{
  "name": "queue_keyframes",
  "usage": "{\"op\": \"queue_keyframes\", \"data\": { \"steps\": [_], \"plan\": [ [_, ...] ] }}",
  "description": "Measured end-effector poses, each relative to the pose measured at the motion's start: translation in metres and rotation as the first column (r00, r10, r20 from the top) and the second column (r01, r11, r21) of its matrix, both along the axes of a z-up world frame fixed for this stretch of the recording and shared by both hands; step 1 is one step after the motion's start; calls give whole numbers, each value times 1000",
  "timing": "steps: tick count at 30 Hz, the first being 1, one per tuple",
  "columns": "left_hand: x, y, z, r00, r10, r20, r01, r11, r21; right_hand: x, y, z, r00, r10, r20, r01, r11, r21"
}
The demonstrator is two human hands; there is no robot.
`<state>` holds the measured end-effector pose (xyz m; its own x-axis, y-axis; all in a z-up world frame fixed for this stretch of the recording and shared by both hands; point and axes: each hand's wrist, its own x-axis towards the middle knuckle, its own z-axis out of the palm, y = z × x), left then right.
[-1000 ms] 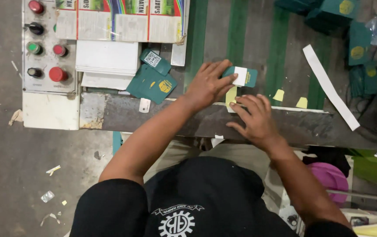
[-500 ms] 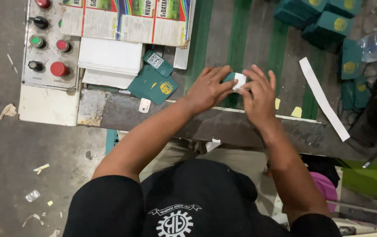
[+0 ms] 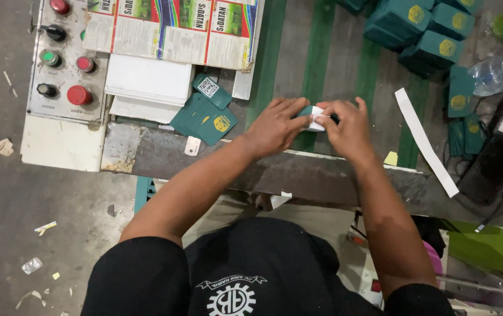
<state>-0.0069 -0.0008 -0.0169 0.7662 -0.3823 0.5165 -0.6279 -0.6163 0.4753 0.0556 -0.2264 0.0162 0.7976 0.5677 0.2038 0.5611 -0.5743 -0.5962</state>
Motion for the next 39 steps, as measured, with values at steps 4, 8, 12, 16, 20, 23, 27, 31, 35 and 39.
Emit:
{"op": "queue_keyframes", "data": {
  "steps": [4, 8, 12, 16, 20, 23, 27, 31, 35, 39],
  "plan": [
    [1, -1, -9, 1000, 2, 11, -2, 1000, -1, 2, 0, 2, 1000, -17, -19, 17, 1000, -5],
    [2, -1, -24, 1000, 23, -5, -23, 1000, -7, 2, 8, 9, 965, -146, -219, 175, 978, 117],
    [-3, -2, -9, 999, 30, -21, -28, 997, 77, 4, 4, -5, 937, -184, -298, 243, 955, 173],
    [1, -3, -12, 998, 15, 62, -25, 985, 168, 16, 3, -32, 951, -158, -265, 241, 917, 319],
    [2, -7, -14, 999, 41, 22, -45, 977, 209, 31, -3, -74, 914, -197, -356, 326, 877, 352],
    [2, -7, -3, 997, 69, 15, -71, 956, 285, 39, -7, -77, 892, -75, -445, 295, 842, 451],
    [0, -15, 18, 994, 110, 16, -108, 924, 367, 37, -6, -77, 865, -50, -500, 282, 871, 402],
    [-5, -22, 20, 987, 157, -13, -145, 937, 316, 44, -6, -82, 812, -69, -579, 367, 832, 416],
    [10, -29, -5, 955, 289, -63, -275, 945, 178, 46, -20, -81, 786, -88, -612, 382, 847, 369],
    [10, -30, 7, 911, 309, -272, -319, 948, 11, 34, -42, -95, 888, -47, -458, 183, 949, 257]
  ]
}}
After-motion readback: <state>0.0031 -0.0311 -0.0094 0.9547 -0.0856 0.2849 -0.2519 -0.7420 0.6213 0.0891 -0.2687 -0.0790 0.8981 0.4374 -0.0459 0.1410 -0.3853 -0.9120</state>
